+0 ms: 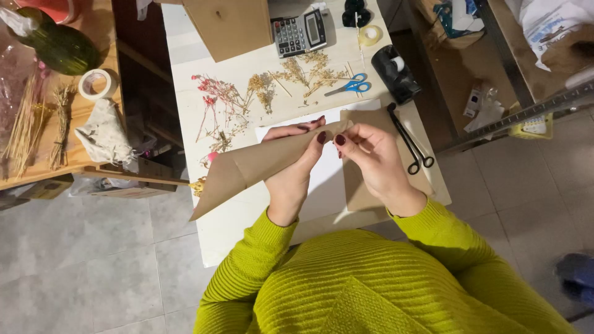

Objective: Preparing dried flower arrangements and decorative wax pieces for candle packaging.

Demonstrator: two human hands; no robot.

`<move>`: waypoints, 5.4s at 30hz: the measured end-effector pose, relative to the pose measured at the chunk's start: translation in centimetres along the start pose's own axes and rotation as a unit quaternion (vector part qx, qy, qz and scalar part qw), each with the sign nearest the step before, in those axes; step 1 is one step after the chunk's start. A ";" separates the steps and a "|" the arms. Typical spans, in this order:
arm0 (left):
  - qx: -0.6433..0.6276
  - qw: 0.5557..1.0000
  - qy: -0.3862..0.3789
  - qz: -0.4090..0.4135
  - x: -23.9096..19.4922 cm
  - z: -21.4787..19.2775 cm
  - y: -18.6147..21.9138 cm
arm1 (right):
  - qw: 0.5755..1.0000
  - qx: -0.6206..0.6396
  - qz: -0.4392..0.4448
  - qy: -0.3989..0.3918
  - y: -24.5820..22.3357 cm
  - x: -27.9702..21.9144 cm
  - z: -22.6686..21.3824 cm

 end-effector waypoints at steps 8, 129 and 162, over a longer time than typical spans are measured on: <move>-0.062 0.995 0.022 -0.074 -0.8 0.2 0.5 | 1.000 -0.008 -0.009 -0.002 -0.6 -0.2 0.7; 0.577 0.614 -0.084 0.532 27.9 -10.0 -3.2 | 0.793 -0.243 -0.556 0.050 -9.2 38.0 8.4; 0.275 0.688 -0.527 0.417 -1.7 -6.1 4.0 | 0.843 -0.392 -0.352 -0.109 1.9 6.4 5.9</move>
Point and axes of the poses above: each hand's wrist, its own x-axis towards the middle knuckle, its own z-axis out of the palm, y = z × x, the point moved 3 cm from there along x, towards the middle knuckle, and after that the axes turned 11 degrees about y, right-handed, at the moved point
